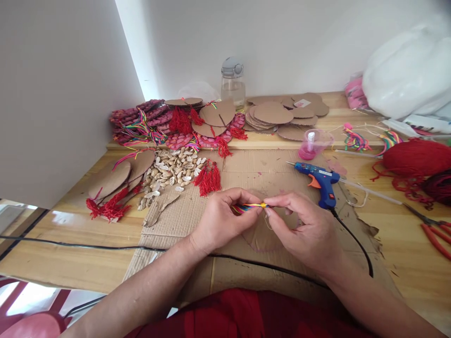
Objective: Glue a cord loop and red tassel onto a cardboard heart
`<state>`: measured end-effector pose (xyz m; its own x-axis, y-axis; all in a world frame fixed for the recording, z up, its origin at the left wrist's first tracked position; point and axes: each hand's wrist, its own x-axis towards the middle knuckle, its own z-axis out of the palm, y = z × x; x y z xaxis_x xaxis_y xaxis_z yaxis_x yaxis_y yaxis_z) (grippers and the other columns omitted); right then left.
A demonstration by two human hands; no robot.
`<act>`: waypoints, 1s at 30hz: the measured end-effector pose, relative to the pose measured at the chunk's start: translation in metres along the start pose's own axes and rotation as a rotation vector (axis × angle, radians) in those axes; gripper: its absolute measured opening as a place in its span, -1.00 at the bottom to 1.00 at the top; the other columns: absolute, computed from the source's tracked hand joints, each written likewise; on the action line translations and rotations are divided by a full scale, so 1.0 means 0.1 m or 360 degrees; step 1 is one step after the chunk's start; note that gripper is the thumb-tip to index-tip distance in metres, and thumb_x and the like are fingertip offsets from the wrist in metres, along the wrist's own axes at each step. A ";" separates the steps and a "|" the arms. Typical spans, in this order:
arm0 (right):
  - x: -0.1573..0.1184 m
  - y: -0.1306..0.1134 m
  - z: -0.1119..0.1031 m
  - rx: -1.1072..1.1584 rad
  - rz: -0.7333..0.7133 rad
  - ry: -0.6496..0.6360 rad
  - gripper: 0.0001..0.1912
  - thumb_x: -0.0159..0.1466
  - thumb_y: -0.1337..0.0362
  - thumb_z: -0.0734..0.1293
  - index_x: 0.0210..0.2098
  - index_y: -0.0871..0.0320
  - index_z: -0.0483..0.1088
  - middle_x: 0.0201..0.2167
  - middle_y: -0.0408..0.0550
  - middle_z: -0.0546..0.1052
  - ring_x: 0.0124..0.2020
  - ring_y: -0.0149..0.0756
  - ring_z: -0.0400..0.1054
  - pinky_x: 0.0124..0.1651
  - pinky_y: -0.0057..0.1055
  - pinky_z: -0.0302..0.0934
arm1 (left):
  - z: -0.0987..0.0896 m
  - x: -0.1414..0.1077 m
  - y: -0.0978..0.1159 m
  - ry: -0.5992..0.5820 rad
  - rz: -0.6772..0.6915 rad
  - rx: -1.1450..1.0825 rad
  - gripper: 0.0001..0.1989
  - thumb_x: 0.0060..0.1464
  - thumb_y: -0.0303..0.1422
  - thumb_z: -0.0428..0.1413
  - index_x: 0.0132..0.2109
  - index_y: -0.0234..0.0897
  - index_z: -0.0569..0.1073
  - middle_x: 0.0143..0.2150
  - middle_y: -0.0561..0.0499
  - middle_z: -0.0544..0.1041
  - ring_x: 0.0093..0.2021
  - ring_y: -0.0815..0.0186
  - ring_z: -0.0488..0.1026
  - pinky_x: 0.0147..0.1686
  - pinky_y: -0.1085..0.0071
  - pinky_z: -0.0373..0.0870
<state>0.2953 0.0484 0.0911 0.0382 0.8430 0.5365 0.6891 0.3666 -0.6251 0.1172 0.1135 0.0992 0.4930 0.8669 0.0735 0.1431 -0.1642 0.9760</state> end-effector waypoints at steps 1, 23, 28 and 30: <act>0.00 0.00 0.00 -0.0006 -0.0015 0.0009 -0.83 0.25 0.43 0.39 -0.17 0.13 0.52 -0.30 -0.09 0.61 -0.27 -0.32 0.46 -0.20 -0.36 0.33 | 0.01 -0.01 -0.01 0.0023 0.0028 0.0027 -0.88 0.11 -0.35 0.26 -0.23 -0.33 0.60 -0.32 0.00 0.64 -0.41 0.44 0.48 -0.44 0.57 0.34; 0.01 0.03 0.03 0.0342 0.0362 -0.0012 -0.83 0.32 0.34 0.36 -0.14 0.08 0.58 -0.27 -0.08 0.66 -0.29 -0.30 0.50 -0.26 -0.35 0.35 | 0.08 0.00 -0.02 0.0035 -0.0291 -0.0583 -0.82 0.04 -0.34 0.32 -0.33 -0.36 0.51 -0.45 0.03 0.57 -0.48 0.45 0.49 -0.43 0.56 0.43; 0.01 0.03 0.01 0.0280 0.0253 0.0000 -0.81 0.30 0.36 0.39 -0.11 0.10 0.57 -0.27 -0.10 0.63 -0.37 -0.35 0.39 -0.28 -0.33 0.31 | 0.06 0.00 -0.02 -0.0024 -0.0443 -0.0813 -0.73 0.02 -0.27 0.37 -0.33 -0.39 0.51 -0.44 0.03 0.56 -0.50 0.47 0.49 -0.49 0.59 0.47; 0.01 0.03 0.01 0.0248 0.0237 0.0012 -0.83 0.29 0.36 0.39 -0.14 0.11 0.58 -0.30 -0.10 0.62 -0.40 -0.35 0.36 -0.30 -0.32 0.30 | 0.06 0.00 -0.03 -0.0060 -0.0451 -0.0823 -0.72 0.04 -0.26 0.37 -0.30 -0.40 0.53 -0.41 0.00 0.58 -0.47 0.47 0.50 -0.48 0.60 0.48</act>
<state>0.2963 0.0507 0.0891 0.1373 0.8896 0.4357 0.5553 0.2951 -0.7775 0.1217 0.1109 0.0951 0.5279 0.8247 -0.2031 -0.1584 0.3305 0.9304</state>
